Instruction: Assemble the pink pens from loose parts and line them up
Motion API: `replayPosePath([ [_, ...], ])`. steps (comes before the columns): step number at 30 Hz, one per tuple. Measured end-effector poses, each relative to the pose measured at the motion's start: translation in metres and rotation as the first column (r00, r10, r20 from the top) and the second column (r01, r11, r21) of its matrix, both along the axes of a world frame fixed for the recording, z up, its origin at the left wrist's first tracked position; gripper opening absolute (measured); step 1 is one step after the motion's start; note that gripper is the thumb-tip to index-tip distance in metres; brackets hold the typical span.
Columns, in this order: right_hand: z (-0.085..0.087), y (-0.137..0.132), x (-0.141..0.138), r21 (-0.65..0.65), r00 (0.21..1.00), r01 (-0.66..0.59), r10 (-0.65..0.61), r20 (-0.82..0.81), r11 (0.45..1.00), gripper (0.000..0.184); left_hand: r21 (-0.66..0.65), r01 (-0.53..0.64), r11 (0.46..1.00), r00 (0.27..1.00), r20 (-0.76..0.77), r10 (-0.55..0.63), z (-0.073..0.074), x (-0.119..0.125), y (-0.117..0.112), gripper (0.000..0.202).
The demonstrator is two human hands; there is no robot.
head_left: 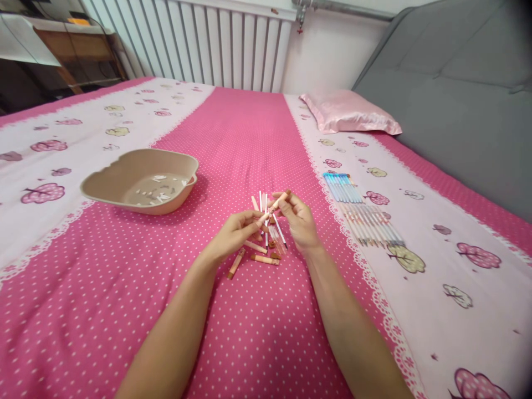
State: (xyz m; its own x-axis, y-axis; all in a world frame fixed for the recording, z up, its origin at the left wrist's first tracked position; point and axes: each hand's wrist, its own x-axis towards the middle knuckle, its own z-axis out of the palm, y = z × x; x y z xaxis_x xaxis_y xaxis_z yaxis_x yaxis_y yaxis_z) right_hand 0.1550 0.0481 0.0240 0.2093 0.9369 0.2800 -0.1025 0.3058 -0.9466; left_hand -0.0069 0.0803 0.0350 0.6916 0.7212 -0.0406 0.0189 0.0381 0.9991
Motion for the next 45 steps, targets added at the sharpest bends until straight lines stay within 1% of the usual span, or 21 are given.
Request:
replayPosePath([
  [4, -0.0007, 0.0004, 0.0008, 0.008, 0.999, 0.040, -0.040, 0.000, 0.999, 0.022, 0.008, -0.004, 1.000, 1.000, -0.001, 0.004, 0.0007, -0.0001, 0.0000, 0.030],
  [14, 0.0023, 0.0000, -0.0015, -0.031, 0.999, -0.023, 0.021, -0.037, 0.999, 0.025, 0.022, -0.004, 1.000, 1.000, -0.008, 0.004, -0.0022, -0.0007, 0.0009, 0.031],
  [19, 0.0016, -0.0006, -0.0018, -0.033, 0.998, -0.051, 0.049, -0.042, 0.998, 0.028, 0.050, 0.001, 0.999, 1.000, -0.012, -0.001, -0.0023, 0.0001, 0.0016, 0.030],
  [27, -0.0027, 0.0014, -0.0014, -0.036, 0.997, -0.062, 0.061, -0.042, 0.997, 0.031, 0.041, 0.009, 0.999, 1.000, -0.007, -0.009, -0.0018, 0.0009, 0.0009, 0.029],
  [32, -0.0010, 0.0005, -0.0017, -0.043, 0.998, -0.050, 0.048, -0.047, 0.998, 0.031, 0.025, 0.006, 1.000, 1.000, 0.002, -0.006, -0.0004, 0.0001, 0.0003, 0.030],
  [38, 0.0003, -0.0002, -0.0030, -0.042, 0.995, -0.085, 0.083, -0.049, 0.995, 0.030, 0.035, 0.009, 0.999, 1.000, 0.012, -0.009, 0.0009, 0.0007, -0.0001, 0.031],
  [45, -0.0008, 0.0001, -0.0032, -0.038, 0.994, -0.095, 0.092, -0.055, 0.995, 0.029, 0.023, 0.010, 1.000, 1.000, 0.022, -0.010, 0.0000, 0.0007, -0.0007, 0.031],
])
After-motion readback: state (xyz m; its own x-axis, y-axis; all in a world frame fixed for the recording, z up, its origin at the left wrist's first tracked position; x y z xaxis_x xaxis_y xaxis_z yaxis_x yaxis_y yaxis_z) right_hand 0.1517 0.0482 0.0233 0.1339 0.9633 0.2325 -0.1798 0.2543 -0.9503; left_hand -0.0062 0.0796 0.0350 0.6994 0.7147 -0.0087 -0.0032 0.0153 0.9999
